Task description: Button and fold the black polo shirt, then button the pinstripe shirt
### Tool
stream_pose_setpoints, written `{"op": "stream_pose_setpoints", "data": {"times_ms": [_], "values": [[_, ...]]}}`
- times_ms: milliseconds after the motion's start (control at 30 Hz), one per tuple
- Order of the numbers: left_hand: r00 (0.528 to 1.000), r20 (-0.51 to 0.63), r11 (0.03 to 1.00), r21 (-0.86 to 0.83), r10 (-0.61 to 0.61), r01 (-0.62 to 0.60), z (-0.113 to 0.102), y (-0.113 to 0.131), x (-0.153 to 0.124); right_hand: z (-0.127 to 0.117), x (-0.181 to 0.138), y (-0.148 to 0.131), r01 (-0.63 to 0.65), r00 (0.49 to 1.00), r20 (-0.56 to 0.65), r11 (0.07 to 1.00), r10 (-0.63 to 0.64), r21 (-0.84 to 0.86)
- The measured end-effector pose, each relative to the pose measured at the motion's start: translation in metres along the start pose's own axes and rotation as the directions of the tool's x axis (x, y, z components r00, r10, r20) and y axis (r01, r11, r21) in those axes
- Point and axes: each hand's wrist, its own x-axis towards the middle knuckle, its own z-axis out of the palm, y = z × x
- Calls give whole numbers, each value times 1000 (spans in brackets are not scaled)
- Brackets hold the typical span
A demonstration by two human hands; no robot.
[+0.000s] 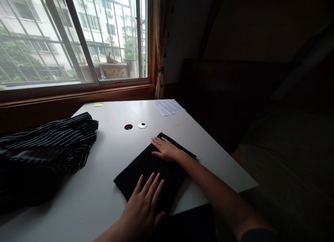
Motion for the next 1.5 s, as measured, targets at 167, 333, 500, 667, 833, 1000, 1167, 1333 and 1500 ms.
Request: {"op": "stream_pose_setpoints", "data": {"times_ms": [167,333,500,667,833,1000,1167,1333,1500], "values": [[1000,12,1000,16,6,-6,-2,0,0,1,22,20,-64,998,5,996,64,67],[999,-46,993,119,20,-15,6,-2,-1,2,41,44,-163,986,5,971,165,178],[990,-117,977,206,83,-57,19,-10,0,7,57,71,-230,962,-68,919,264,320],[984,-149,968,245,95,-57,22,-13,1,14,62,93,-217,877,-252,805,409,552],[983,-153,978,198,99,-68,13,-14,2,18,56,115,-79,694,-388,599,607,797],[996,-79,997,61,47,-42,-15,-25,-1,20,53,131,66,681,-344,413,647,908],[987,-131,996,17,-88,91,-33,-43,-13,20,51,139,83,727,-266,302,633,950],[948,-254,976,155,191,-155,-16,-40,-21,19,48,140,91,754,-243,270,610,959],[878,-448,966,251,170,-59,1,-24,-17,20,46,140,91,762,-241,269,601,959]]}}
